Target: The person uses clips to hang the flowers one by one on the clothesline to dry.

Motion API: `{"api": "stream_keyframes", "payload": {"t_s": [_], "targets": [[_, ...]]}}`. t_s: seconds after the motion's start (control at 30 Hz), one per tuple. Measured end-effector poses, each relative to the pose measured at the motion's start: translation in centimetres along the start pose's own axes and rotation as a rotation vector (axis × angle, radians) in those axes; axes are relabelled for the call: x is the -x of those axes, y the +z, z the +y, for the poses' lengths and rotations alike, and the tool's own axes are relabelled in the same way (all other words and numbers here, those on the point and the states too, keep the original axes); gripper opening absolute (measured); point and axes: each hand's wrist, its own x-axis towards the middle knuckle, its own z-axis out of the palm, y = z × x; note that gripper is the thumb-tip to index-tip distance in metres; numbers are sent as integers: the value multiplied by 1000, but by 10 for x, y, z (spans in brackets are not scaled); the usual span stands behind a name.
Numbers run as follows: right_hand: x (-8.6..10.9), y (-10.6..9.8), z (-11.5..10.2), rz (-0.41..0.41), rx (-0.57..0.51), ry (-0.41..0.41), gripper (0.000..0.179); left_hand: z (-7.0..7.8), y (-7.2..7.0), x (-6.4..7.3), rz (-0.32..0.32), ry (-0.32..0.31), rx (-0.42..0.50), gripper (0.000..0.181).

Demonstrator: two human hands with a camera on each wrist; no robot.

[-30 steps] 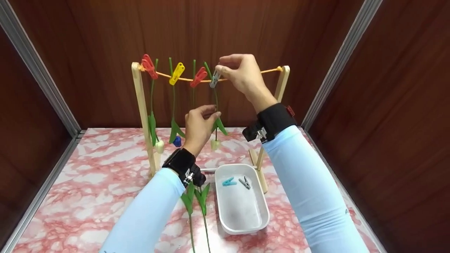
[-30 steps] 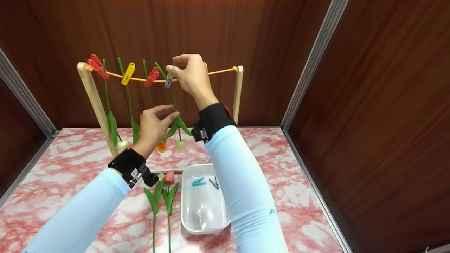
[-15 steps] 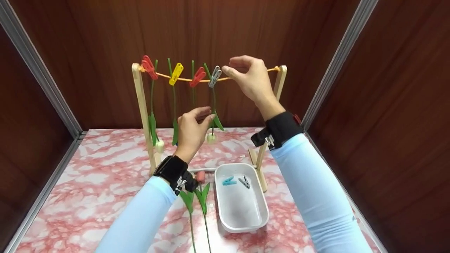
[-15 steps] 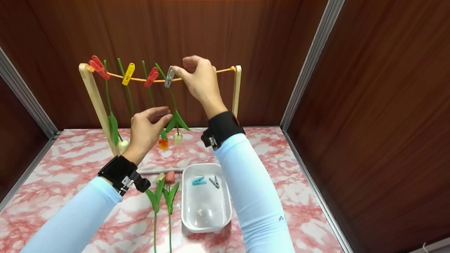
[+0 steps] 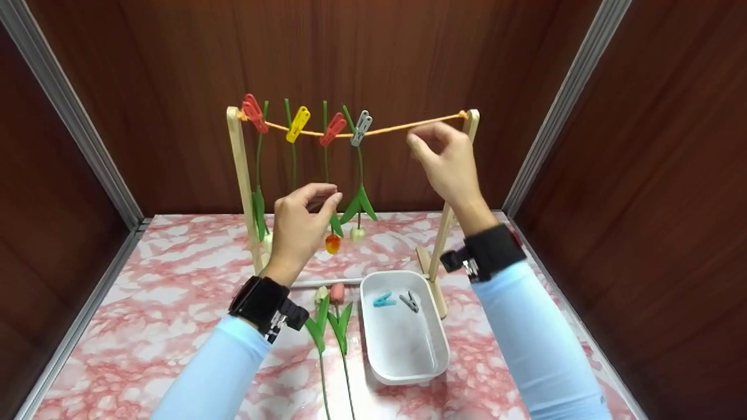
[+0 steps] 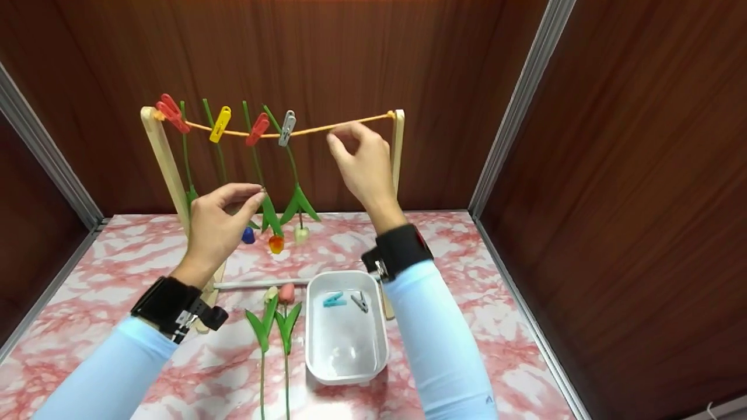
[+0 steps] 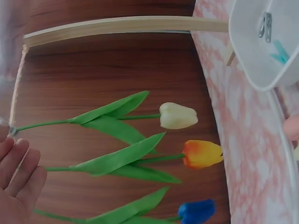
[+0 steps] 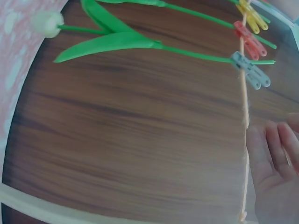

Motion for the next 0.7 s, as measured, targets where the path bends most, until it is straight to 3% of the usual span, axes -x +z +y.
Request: {"api": "stream_keyframes", "payload": {"t_s": [0.1, 0.3, 0.53, 0.7], "targets": [[17, -4, 8, -37, -39, 19, 11, 1, -7, 4, 12, 52, -25, 13], [57, -3, 26, -142, 9, 63, 8, -4, -20, 17, 34, 106, -79, 8], [103, 11, 55, -243, 25, 182, 6, -20, -27, 42, 21, 107, -89, 9], [124, 28, 76, -277, 82, 213, 6, -35, -23, 59, -11, 79, -104, 14]]}}
